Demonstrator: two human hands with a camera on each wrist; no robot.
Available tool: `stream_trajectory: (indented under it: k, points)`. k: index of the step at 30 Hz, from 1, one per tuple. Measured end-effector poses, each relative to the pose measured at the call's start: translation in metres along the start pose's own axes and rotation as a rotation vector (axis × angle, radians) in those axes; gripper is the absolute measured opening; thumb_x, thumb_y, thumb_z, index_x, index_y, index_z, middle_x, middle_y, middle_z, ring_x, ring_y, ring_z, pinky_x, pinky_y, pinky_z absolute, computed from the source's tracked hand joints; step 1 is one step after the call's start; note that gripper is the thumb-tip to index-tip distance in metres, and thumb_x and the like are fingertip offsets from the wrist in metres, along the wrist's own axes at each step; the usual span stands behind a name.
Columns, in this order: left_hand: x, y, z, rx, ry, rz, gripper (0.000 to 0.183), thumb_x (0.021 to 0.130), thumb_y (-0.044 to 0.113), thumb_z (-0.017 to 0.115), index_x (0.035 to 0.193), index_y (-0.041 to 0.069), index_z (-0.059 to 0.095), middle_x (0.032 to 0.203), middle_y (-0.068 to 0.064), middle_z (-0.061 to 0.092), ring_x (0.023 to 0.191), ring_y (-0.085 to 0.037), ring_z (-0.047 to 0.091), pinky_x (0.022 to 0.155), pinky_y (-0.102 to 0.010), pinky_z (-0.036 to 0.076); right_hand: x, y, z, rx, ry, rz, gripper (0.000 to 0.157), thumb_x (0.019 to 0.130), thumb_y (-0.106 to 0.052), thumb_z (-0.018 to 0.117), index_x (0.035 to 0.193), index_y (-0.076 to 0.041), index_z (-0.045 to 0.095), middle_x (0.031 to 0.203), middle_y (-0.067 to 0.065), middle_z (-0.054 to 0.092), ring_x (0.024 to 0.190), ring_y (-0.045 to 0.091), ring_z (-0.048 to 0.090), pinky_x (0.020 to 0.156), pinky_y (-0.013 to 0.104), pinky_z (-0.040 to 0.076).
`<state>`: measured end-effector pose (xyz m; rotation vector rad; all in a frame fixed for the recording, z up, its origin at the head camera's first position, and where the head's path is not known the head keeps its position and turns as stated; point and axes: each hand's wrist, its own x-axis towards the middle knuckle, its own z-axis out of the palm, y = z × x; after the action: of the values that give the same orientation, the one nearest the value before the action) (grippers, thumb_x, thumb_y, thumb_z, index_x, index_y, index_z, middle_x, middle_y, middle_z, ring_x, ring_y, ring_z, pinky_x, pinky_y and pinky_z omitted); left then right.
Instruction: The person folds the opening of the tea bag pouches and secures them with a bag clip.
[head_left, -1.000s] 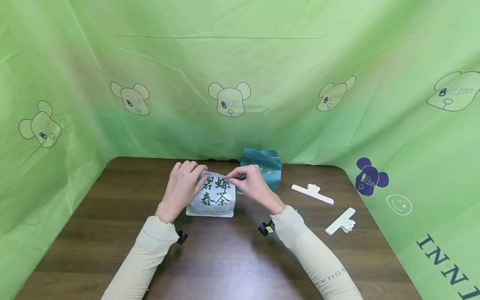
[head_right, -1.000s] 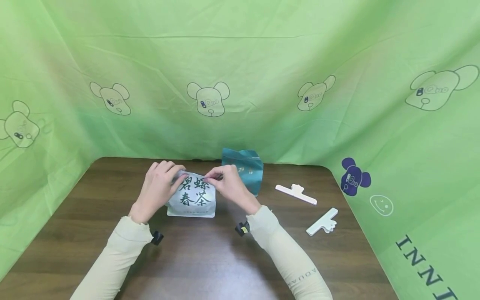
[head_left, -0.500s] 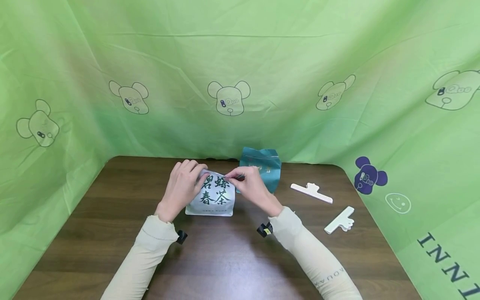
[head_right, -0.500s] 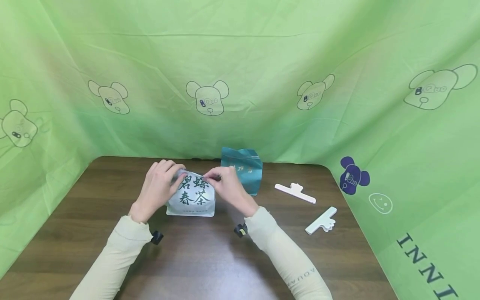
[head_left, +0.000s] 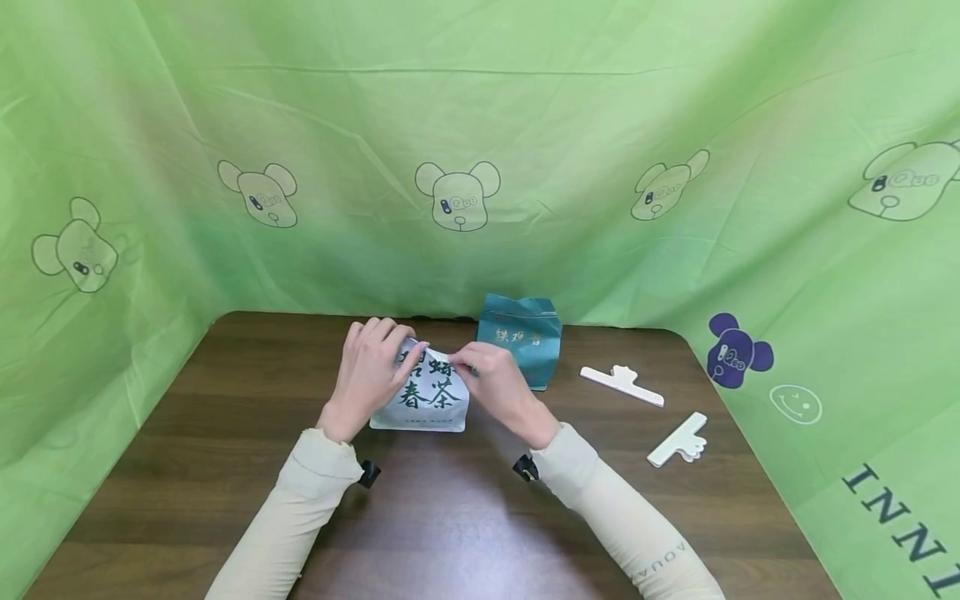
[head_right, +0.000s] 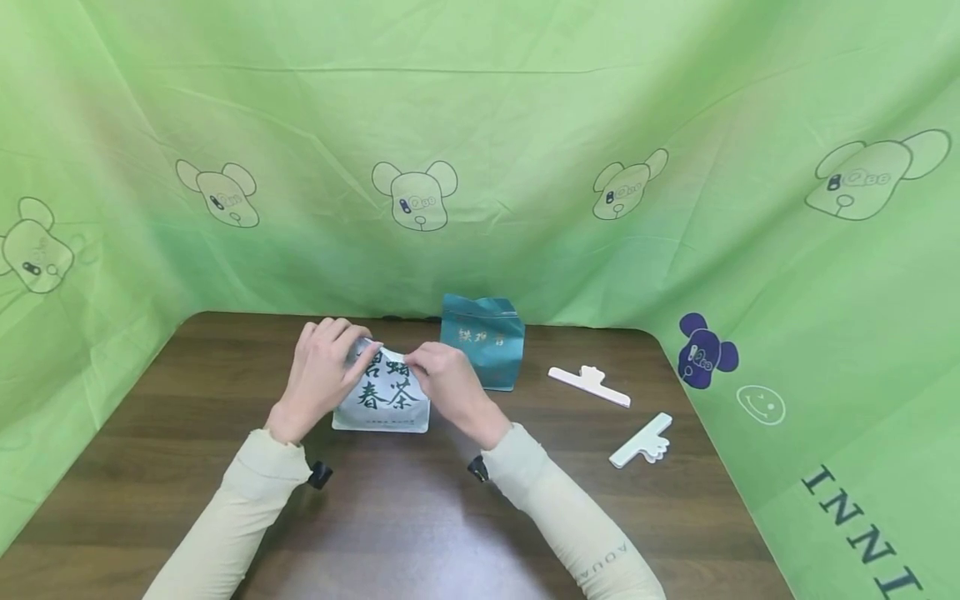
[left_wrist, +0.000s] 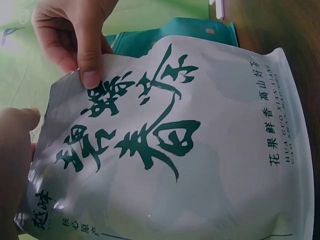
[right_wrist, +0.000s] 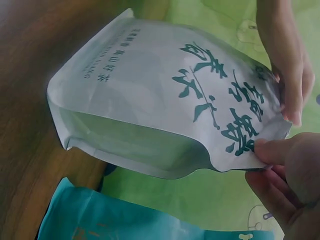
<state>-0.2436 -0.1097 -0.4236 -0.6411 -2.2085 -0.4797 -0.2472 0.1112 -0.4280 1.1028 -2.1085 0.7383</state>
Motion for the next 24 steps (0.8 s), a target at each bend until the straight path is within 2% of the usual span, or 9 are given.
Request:
stream_trajectory:
  k: [6, 15, 24]
  points:
    - [-0.001, 0.002, 0.001, 0.03, 0.004, -0.008, 0.027, 0.097, 0.038, 0.066, 0.093, 0.011, 0.069, 0.085, -0.004, 0.065, 0.082, -0.027, 0.059, 0.079, -0.044, 0.038, -0.004, -0.002, 0.007, -0.109, 0.024, -0.069, 0.015, 0.079, 0.009, 0.079, 0.089, -0.002, 0.077, 0.083, 0.006, 0.073, 0.078, 0.02, 0.07, 0.072, 0.031, 0.058]
    - [0.0, 0.003, -0.001, 0.005, -0.028, -0.002, 0.021, 0.097, 0.031, 0.068, 0.094, 0.01, 0.069, 0.087, -0.005, 0.065, 0.084, -0.027, 0.058, 0.08, -0.045, 0.037, -0.007, -0.008, 0.011, -0.177, 0.022, -0.103, 0.011, 0.082, 0.006, 0.078, 0.089, -0.002, 0.076, 0.085, 0.005, 0.072, 0.08, 0.019, 0.069, 0.072, 0.029, 0.058]
    - [-0.001, 0.005, -0.002, 0.013, -0.096, -0.008, 0.016, 0.098, 0.027, 0.068, 0.097, 0.011, 0.068, 0.09, -0.004, 0.065, 0.087, -0.027, 0.056, 0.084, -0.047, 0.035, -0.01, -0.01, 0.016, -0.248, 0.014, -0.146, 0.01, 0.082, 0.003, 0.08, 0.089, -0.004, 0.076, 0.085, 0.004, 0.068, 0.079, 0.018, 0.066, 0.069, 0.029, 0.057]
